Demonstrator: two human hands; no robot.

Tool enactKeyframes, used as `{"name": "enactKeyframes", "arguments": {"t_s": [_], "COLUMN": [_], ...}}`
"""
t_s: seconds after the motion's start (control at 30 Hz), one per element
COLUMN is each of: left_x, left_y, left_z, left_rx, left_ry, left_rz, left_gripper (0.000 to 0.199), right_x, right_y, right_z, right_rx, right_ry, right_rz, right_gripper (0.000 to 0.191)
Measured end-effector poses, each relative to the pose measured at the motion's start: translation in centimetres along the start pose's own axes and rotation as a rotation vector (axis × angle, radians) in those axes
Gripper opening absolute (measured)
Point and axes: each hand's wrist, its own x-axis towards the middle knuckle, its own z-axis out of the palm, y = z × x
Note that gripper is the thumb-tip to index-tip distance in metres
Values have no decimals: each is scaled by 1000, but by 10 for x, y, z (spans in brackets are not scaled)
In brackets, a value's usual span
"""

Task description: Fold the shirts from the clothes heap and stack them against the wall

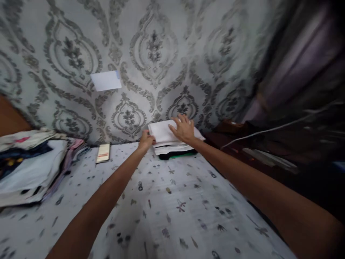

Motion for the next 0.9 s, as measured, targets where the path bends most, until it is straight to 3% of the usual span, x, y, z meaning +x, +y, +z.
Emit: {"name": "enactKeyframes", "arguments": {"t_s": [0.1, 0.17, 0.27, 0.37, 0.53, 0.6, 0.67, 0.77, 0.83, 0.9], "left_x": [-35, -67, -119, -154, -160, -155, -153, -154, -157, -161], "left_y": [-12, -21, -29, -26, -7, -2, -1, -8, -16, -26], "left_z": [-31, -64, -129, -205, -334, -380, -416, -445, -448, -444], "left_rx": [155, 298, 526, 730, 1040, 1413, 1655, 1791, 1764, 1655], "left_ry": [-8, -41, -52, 31, 276, 417, 459, 395, 318, 246], "left_rz": [40, 123, 259, 290, 208, 131, 118, 199, 205, 121], "left_gripper": [44, 40, 40, 39, 37, 41, 44, 44, 39, 33], "right_x": [-12, -13, -6, -1, -16, -31, -50, -86, -115, -147], "right_y": [-18, -19, -13, -7, -12, -19, -26, -32, -34, -35], "right_z": [20, 33, 47, 49, 33, 24, 13, 1, -3, -3], "right_rx": [8, 14, 43, 33, 14, 3, 16, 85, 149, 211], "right_ry": [-165, -214, -219, -169, -2, 74, 114, 144, 133, 94], "right_rz": [-81, -26, -104, -152, -206, -250, -292, -369, -409, -412], "right_gripper": [47, 47, 47, 46, 45, 47, 48, 44, 42, 40]}}
